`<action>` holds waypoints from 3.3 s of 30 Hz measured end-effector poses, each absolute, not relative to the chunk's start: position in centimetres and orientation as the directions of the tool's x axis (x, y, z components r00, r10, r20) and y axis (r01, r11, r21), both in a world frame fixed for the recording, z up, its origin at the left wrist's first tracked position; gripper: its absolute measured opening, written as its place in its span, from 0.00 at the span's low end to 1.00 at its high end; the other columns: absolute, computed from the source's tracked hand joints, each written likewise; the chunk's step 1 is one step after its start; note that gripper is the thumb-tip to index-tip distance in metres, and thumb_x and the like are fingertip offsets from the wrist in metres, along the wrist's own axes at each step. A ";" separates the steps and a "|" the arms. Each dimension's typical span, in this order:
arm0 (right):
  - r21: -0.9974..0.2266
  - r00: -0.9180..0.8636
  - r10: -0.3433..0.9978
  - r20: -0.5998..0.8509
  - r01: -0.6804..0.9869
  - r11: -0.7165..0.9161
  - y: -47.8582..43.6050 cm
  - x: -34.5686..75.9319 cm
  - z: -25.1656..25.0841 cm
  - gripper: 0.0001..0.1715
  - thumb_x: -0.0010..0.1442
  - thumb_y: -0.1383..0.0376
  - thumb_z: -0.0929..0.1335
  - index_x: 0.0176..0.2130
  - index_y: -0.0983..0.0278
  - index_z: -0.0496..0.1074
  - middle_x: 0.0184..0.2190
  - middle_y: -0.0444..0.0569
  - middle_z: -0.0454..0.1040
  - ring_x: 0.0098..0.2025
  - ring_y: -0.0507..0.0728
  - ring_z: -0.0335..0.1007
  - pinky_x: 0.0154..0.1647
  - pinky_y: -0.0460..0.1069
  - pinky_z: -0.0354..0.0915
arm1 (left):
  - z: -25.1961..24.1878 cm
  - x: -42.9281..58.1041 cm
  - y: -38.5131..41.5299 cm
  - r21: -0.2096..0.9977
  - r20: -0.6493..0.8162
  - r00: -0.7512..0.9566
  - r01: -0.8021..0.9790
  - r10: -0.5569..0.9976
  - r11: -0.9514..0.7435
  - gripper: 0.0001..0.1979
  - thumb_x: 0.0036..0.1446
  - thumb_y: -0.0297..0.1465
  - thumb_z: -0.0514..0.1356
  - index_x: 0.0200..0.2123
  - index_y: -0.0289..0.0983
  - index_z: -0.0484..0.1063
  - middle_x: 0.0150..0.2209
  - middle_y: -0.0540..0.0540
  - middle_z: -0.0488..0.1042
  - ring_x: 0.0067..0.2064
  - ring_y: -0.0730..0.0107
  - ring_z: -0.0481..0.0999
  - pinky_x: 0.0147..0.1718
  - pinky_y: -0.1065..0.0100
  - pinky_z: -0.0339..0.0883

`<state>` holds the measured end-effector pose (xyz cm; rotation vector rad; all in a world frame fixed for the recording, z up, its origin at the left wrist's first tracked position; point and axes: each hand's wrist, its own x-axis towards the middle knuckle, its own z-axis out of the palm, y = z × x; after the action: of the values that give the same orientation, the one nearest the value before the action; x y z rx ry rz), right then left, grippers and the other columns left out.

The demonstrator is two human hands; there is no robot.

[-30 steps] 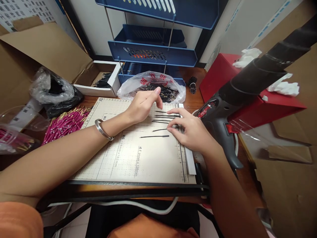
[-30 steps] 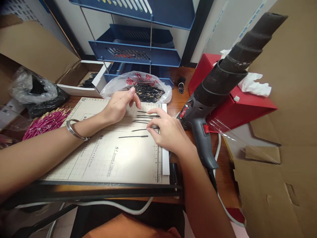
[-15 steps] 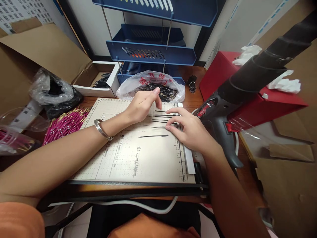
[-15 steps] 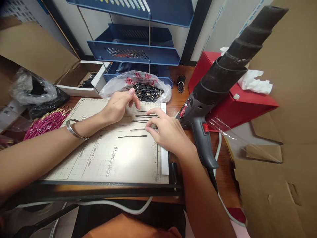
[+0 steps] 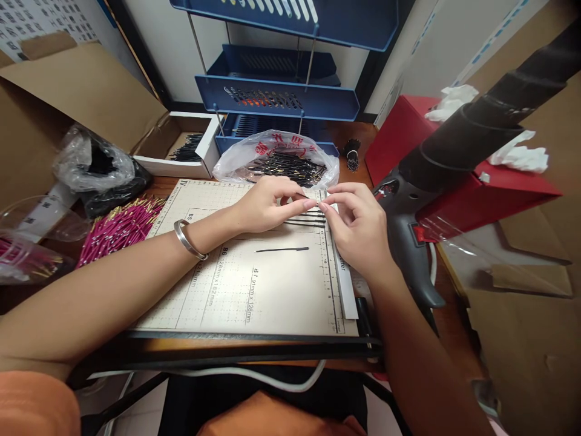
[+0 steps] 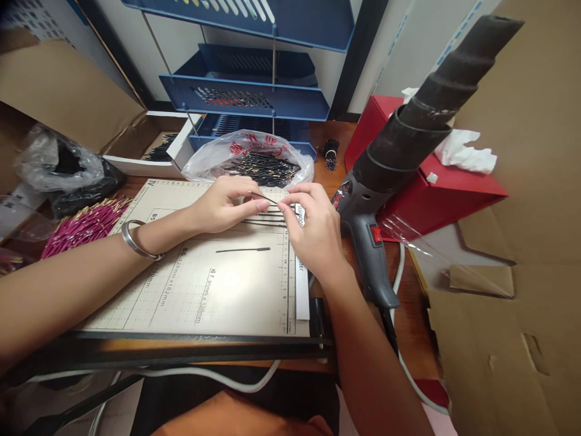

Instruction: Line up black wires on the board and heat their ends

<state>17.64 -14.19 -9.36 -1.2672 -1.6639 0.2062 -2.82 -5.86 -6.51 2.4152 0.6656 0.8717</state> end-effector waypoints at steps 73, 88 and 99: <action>-0.651 -0.070 0.836 0.544 0.594 0.474 -14.6 17.5 -8.8 0.06 0.61 0.72 0.74 0.33 0.62 0.81 0.30 0.45 0.80 0.30 0.52 0.70 0.37 0.49 0.65 | -6.2 -3.2 -6.1 0.746 0.410 0.650 0.165 0.640 -0.646 0.33 0.73 0.49 0.56 0.20 0.35 0.76 0.20 0.47 0.73 0.24 0.74 0.69 0.29 0.70 0.62; -0.612 -0.135 0.808 0.573 0.585 0.532 -14.7 17.3 -8.7 0.06 0.63 0.70 0.74 0.33 0.62 0.82 0.29 0.45 0.80 0.28 0.51 0.67 0.35 0.49 0.63 | -5.9 -3.1 -6.4 0.828 0.289 0.737 0.128 0.612 -0.545 0.30 0.70 0.48 0.61 0.18 0.35 0.73 0.19 0.48 0.71 0.23 0.74 0.65 0.25 0.69 0.58; -0.630 -0.129 0.825 0.550 0.585 0.511 -14.6 17.5 -8.6 0.06 0.60 0.71 0.74 0.32 0.63 0.82 0.29 0.45 0.80 0.25 0.50 0.63 0.33 0.49 0.62 | -6.3 -3.3 -6.1 0.826 0.314 0.686 0.143 0.656 -0.545 0.36 0.69 0.57 0.58 0.19 0.36 0.76 0.18 0.46 0.72 0.21 0.74 0.67 0.23 0.68 0.58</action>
<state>17.48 -14.62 -8.60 -1.1745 -1.8236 0.3249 -3.30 -6.13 -6.34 2.0686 0.6120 0.7870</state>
